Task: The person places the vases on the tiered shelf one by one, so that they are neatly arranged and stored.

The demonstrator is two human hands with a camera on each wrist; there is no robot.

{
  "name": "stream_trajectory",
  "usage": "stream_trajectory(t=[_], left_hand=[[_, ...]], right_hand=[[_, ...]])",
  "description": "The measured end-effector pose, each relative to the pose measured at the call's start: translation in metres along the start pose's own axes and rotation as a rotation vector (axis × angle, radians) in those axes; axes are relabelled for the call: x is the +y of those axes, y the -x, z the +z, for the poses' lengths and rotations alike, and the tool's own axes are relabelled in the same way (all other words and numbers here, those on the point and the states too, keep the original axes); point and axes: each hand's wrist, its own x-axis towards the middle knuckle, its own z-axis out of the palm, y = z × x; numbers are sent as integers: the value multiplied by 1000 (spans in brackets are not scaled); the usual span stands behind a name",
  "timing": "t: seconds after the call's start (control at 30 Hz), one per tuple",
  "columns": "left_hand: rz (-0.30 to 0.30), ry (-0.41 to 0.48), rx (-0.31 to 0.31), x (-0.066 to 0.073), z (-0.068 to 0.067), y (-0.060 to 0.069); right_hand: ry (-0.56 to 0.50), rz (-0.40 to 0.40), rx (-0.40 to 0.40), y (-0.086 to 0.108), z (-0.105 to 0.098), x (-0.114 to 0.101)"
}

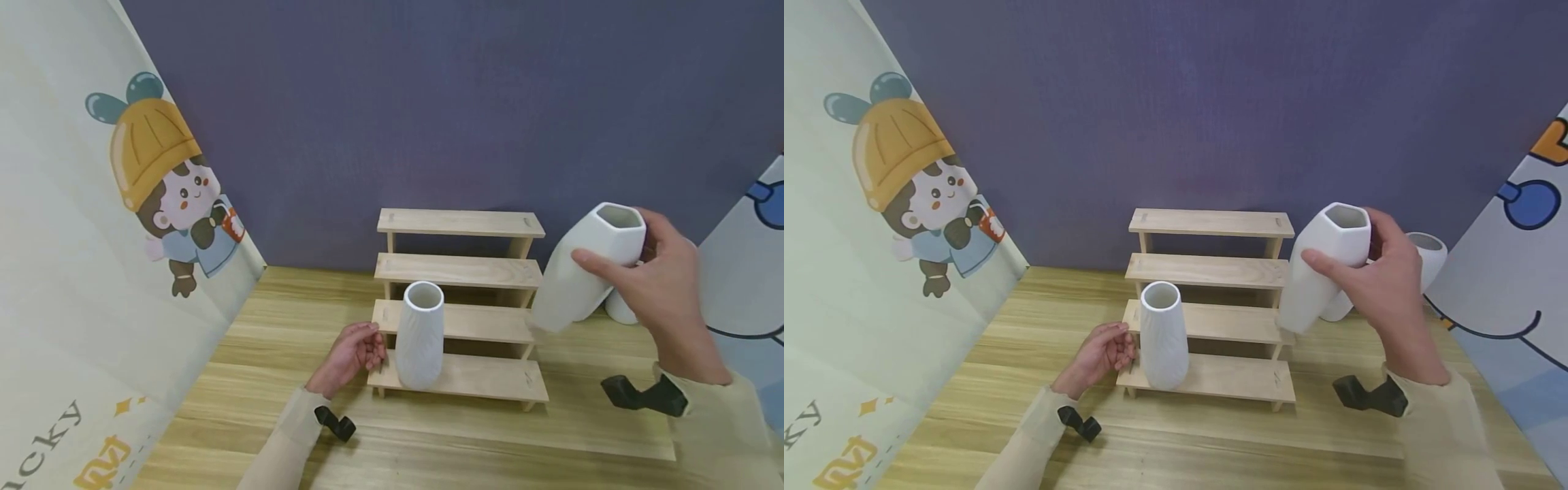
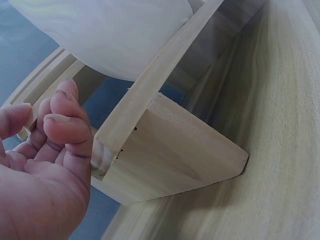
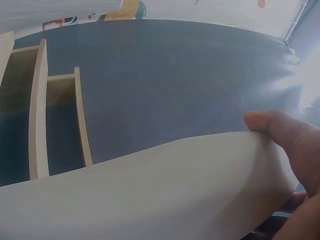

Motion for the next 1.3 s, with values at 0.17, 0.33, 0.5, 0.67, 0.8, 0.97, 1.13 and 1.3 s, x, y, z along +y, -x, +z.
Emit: stream_trajectory(t=[0.17, 0.33, 0.5, 0.67, 0.8, 0.97, 1.13, 1.3], left_hand=[[-5, -3, -5, 0, -1, 0], [5, -12, -11, -2, 0, -1], [12, -19, -13, -3, 0, -2], [7, -21, -7, -1, 0, -1], [7, -18, -10, -1, -1, -1], [9, -15, -9, -1, -1, -1], [14, -7, -9, 0, -1, 0], [20, 1, -19, 0, 0, 0]], right_hand=[[-61, -28, -53, -1, 10, -8], [-92, -38, -81, 0, 20, -13], [-104, -70, -85, 0, 31, -18], [-130, -96, -109, 0, 43, -23], [-155, -105, -161, 0, 51, -26], [-160, -128, -179, 1, 61, -30], [-167, -166, -176, 0, 72, -35], [-164, -172, -185, 0, 82, -40]])
